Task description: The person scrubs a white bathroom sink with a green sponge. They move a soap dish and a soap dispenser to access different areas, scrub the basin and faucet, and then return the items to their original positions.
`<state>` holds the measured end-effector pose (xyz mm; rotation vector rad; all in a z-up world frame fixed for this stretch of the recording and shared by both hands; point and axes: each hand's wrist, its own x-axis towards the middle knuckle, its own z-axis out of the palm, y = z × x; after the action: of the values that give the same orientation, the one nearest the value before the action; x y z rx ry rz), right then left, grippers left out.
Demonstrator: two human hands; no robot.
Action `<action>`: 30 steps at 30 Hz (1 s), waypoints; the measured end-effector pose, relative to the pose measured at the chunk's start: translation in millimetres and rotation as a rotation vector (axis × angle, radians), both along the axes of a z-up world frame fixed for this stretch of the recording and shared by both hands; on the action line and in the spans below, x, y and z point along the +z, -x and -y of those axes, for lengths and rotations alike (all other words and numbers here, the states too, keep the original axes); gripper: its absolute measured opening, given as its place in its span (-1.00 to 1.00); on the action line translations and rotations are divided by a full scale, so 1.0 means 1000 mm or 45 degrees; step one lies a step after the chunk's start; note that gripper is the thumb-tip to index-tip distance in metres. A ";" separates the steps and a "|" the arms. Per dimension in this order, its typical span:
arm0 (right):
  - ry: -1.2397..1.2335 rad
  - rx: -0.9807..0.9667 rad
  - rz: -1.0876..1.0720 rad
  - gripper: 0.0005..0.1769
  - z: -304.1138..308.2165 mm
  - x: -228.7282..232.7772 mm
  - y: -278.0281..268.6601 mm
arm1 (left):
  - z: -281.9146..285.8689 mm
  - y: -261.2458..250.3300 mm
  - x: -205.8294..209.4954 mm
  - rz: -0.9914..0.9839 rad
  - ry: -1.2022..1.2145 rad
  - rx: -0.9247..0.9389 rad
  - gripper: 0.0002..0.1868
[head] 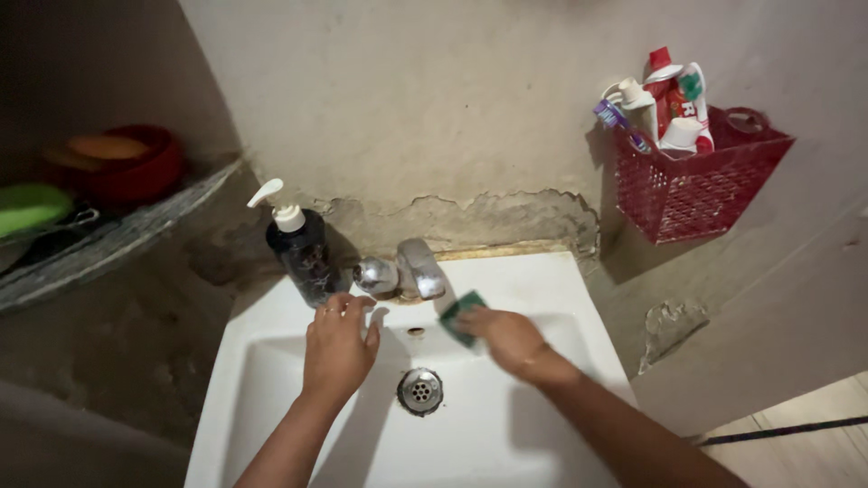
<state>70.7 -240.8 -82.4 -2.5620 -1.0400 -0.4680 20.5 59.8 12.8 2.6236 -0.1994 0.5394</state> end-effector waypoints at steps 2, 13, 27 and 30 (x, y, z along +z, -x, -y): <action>-0.063 -0.405 -0.235 -0.49 0.038 0.017 0.007 | -0.003 0.005 -0.001 -0.026 0.000 0.010 -0.64; 0.299 -0.414 -0.307 -0.60 -0.019 -0.046 -0.076 | 0.015 0.001 -0.004 -0.112 -0.090 -0.101 -0.57; -0.223 -0.766 -0.450 -0.53 0.097 0.020 0.045 | 0.013 0.001 -0.008 -0.154 -0.087 -0.159 -0.51; 0.029 -0.427 -0.407 -0.48 0.054 -0.032 0.039 | 0.021 0.003 -0.010 -0.176 -0.089 -0.176 -0.53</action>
<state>31.5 -295.0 -114.8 -2.7217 -0.5118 -0.1160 17.2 39.1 2.6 2.6769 -0.3581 0.3084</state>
